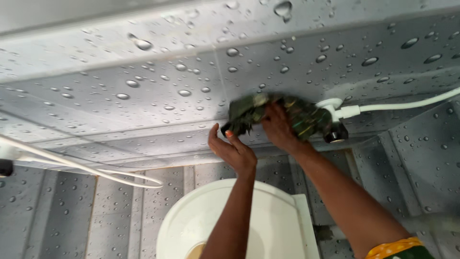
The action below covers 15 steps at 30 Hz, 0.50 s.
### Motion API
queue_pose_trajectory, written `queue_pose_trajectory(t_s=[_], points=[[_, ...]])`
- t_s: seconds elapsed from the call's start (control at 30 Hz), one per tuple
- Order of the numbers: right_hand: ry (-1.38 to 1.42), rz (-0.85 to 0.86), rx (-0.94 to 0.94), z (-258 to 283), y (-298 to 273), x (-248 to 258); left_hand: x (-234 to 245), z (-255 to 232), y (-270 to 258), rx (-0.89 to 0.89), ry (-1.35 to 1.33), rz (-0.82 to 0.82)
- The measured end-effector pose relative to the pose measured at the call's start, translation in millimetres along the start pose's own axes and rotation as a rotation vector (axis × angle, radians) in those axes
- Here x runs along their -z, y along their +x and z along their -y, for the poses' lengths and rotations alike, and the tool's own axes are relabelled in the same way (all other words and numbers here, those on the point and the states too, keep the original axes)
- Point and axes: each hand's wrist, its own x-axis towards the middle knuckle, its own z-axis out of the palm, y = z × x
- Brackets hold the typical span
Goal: The person wipes a tiled wall with a cloth, then washes the cloth in a bucket of water and continues wiping the wall and fixtures around a toilet.
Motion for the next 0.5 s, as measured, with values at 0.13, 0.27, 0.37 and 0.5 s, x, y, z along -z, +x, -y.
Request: queue_pose_trajectory(t_s=[0.13, 0.27, 0.37, 0.5], points=[[0.060, 0.150, 0.499, -131.1, -15.9, -74.8, -36.2, 26.6, -58.7, 0.081, -0.065, 0.033], [1.283, 0.322, 0.259, -209.8, -11.8, -122.7, -61.1, 66.6, -104.6, -0.014, 0.105, 0.111], [0.803, 0.288, 0.328, -237.8, -5.3, -124.4, -78.0, 95.3, -120.6, -0.125, 0.087, 0.119], [-0.350, 0.125, 0.442, -243.7, 12.5, -113.4, -96.5, 119.3, -123.5, -0.239, 0.179, 0.129]])
